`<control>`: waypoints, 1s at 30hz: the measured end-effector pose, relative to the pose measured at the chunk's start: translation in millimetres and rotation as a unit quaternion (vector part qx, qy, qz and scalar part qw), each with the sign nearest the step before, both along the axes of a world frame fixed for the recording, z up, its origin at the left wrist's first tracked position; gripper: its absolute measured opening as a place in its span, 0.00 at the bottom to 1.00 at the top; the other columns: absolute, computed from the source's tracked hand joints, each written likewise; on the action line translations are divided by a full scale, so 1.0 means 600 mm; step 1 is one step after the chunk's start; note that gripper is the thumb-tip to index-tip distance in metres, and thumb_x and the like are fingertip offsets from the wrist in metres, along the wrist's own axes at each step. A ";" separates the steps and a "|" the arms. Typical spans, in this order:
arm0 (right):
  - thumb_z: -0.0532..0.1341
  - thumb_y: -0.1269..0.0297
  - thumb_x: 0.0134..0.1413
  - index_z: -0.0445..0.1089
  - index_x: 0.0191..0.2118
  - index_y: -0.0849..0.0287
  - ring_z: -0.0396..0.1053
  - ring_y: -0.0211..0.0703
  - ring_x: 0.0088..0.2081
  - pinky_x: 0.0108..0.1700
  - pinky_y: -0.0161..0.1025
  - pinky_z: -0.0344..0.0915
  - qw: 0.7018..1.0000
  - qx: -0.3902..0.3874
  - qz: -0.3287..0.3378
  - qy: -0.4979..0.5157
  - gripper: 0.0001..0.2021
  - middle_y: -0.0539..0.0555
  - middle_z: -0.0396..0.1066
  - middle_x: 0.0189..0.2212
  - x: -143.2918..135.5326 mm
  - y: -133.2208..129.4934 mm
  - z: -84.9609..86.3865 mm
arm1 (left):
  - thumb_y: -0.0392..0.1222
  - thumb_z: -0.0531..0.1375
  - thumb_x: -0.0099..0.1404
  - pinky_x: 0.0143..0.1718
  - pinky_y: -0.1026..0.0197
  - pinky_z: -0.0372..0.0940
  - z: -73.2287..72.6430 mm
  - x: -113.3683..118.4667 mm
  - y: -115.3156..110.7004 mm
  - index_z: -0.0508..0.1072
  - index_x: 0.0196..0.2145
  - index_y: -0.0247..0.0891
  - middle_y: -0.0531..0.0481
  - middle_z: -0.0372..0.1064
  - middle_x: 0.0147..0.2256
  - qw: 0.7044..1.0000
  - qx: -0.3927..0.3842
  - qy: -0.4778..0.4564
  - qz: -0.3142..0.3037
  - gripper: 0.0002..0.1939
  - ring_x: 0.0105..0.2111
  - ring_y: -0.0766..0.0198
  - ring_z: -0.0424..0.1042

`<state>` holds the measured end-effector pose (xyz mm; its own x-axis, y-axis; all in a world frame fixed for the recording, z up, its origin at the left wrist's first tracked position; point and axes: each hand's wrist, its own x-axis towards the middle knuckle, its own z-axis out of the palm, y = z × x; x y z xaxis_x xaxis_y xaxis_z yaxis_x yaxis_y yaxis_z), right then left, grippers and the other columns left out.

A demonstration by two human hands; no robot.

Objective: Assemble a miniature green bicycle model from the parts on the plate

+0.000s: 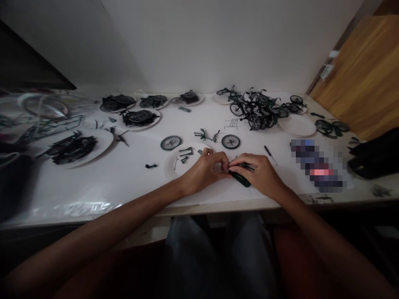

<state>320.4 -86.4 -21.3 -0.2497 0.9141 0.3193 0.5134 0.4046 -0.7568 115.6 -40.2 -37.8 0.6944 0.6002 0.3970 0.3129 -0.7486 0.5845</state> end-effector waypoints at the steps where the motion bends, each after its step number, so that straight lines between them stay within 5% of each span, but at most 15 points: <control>1: 0.66 0.64 0.57 0.79 0.34 0.52 0.77 0.44 0.37 0.43 0.42 0.71 1.000 -0.005 0.007 0.004 0.04 0.50 0.81 0.34 0.001 -0.001 0.003 | 0.40 0.63 0.67 0.47 0.54 0.56 0.001 0.000 0.000 0.65 0.33 0.38 0.57 0.71 0.32 1.000 -0.002 -0.001 -0.003 0.09 0.31 0.66 0.67; 16: 0.71 0.66 0.50 0.75 0.28 0.57 0.71 0.40 0.30 0.34 0.38 0.66 0.999 0.011 -0.021 0.035 0.06 0.49 0.75 0.26 -0.005 0.005 -0.019 | 0.38 0.62 0.67 0.47 0.56 0.54 0.003 0.001 -0.002 0.64 0.33 0.37 0.57 0.69 0.31 1.000 -0.011 0.010 -0.011 0.09 0.30 0.68 0.66; 22: 0.66 0.67 0.57 0.78 0.34 0.55 0.75 0.41 0.37 0.42 0.38 0.68 1.000 0.012 0.019 -0.006 0.02 0.50 0.79 0.34 0.003 0.000 0.002 | 0.41 0.63 0.67 0.47 0.57 0.54 -0.006 0.002 0.000 0.65 0.35 0.38 0.55 0.69 0.33 1.000 -0.004 -0.005 0.005 0.09 0.33 0.64 0.65; 30: 0.69 0.65 0.53 0.75 0.30 0.56 0.73 0.41 0.34 0.38 0.39 0.66 0.999 -0.021 -0.033 0.009 0.04 0.49 0.77 0.29 -0.002 -0.002 -0.011 | 0.39 0.64 0.68 0.47 0.59 0.55 -0.006 0.002 -0.002 0.65 0.35 0.38 0.56 0.68 0.32 0.998 0.056 0.005 -0.003 0.09 0.34 0.64 0.67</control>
<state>319.3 -87.6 -27.9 -0.1827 0.9411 0.2844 0.5248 0.3380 -0.7812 116.6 -41.6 -41.3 0.7019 0.5483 0.4546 0.3129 -0.8107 0.4948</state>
